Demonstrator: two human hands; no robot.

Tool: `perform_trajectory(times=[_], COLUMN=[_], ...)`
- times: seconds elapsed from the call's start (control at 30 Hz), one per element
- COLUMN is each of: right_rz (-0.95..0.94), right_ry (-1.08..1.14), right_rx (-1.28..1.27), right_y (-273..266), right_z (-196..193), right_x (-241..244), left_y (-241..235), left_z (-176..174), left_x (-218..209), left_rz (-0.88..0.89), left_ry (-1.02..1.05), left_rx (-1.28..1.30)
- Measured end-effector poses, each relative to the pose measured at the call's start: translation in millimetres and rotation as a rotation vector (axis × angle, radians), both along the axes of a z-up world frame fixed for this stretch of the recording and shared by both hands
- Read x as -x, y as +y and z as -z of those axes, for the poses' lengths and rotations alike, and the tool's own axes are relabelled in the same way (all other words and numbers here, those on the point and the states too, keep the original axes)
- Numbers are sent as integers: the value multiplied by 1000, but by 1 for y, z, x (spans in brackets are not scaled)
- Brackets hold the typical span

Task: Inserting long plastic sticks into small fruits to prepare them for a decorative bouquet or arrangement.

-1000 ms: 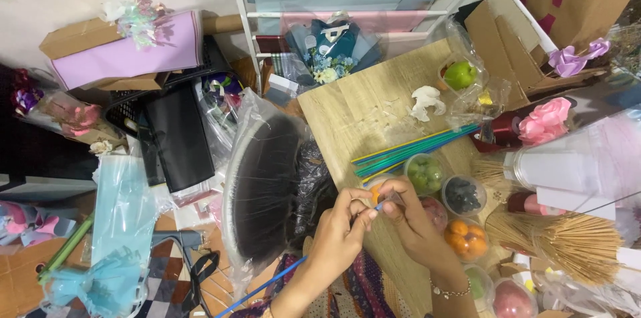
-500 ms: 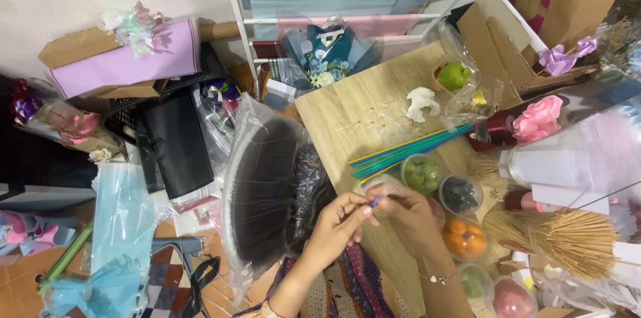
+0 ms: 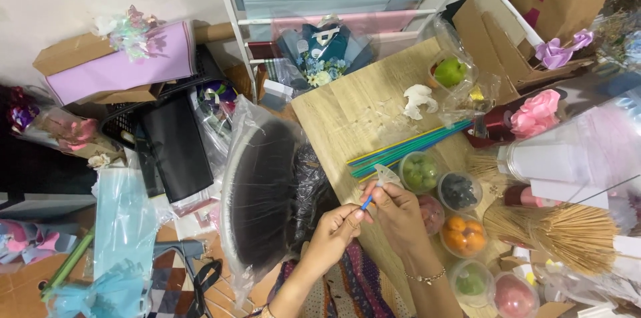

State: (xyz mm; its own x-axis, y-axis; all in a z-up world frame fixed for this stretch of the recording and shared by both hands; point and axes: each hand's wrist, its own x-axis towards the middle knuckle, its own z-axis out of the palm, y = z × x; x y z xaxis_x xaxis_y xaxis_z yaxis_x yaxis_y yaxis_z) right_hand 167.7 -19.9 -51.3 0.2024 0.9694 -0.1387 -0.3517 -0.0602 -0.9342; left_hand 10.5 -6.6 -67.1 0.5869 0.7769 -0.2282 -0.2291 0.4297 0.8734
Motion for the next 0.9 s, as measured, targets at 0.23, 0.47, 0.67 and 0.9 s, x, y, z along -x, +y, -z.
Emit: perform_trajectory(times=[0.23, 0.47, 0.67, 0.9], right_rz=[201, 480, 129, -141], right_ry=[-99, 89, -31, -922], right_rx=[66, -13, 130, 309], right_y=[47, 139, 178, 152], right_z=[-32, -19, 46, 145], right_x=[-52, -168, -176, -214], left_y=[7, 27, 110, 174], left_z=[12, 82, 123, 167], left_x=[17, 74, 43, 0], left_rz=[122, 125, -237, -127], left_ry=[-37, 294, 750, 1269], left_rx=[-11, -97, -284, -282])
